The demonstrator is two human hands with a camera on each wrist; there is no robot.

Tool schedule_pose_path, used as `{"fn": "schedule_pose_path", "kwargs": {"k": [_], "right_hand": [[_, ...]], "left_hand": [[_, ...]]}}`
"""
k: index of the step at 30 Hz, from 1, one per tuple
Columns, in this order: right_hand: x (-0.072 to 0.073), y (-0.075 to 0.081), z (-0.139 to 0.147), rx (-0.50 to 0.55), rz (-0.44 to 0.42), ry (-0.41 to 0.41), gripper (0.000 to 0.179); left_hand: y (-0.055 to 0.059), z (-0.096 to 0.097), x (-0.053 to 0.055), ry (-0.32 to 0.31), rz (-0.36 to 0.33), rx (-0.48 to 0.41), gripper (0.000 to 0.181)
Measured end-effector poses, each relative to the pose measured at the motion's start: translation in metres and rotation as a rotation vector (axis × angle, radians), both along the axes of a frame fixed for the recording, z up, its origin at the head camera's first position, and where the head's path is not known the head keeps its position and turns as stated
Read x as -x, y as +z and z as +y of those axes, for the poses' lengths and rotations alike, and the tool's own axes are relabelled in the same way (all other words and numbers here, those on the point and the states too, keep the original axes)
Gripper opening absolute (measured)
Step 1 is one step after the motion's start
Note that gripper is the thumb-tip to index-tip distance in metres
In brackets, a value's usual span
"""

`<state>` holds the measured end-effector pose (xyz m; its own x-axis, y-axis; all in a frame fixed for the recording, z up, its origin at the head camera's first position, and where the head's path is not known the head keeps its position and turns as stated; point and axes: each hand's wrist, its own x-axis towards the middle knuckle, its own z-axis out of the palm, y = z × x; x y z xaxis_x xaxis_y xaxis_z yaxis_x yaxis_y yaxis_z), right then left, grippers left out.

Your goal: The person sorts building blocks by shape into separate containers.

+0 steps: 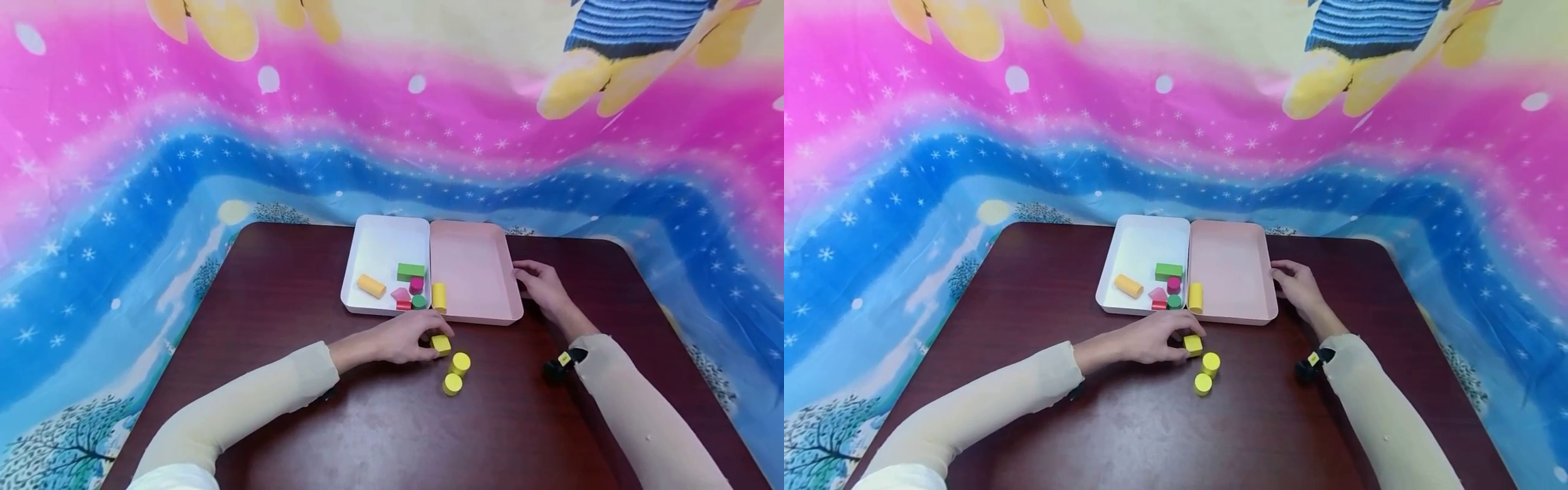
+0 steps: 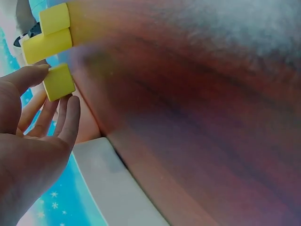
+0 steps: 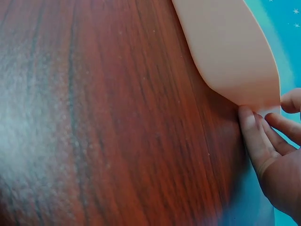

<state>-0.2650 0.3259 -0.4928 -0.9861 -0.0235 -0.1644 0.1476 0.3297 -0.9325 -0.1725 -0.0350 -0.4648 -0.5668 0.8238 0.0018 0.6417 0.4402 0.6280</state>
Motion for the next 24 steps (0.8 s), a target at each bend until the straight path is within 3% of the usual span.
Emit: {"fn": "schedule_pose_path", "kwargs": {"k": [9,24], "right_hand": [[-0.001,-0.005,-0.002,-0.002,0.028,-0.005,0.050],[0.001,-0.004,-0.001,-0.082,0.016,0.015,0.052]], "left_hand": [[0.009,0.000,0.000,0.027,0.018,0.015,0.044],[0.022,0.001,0.017,0.033,0.056,-0.106,0.040]]}}
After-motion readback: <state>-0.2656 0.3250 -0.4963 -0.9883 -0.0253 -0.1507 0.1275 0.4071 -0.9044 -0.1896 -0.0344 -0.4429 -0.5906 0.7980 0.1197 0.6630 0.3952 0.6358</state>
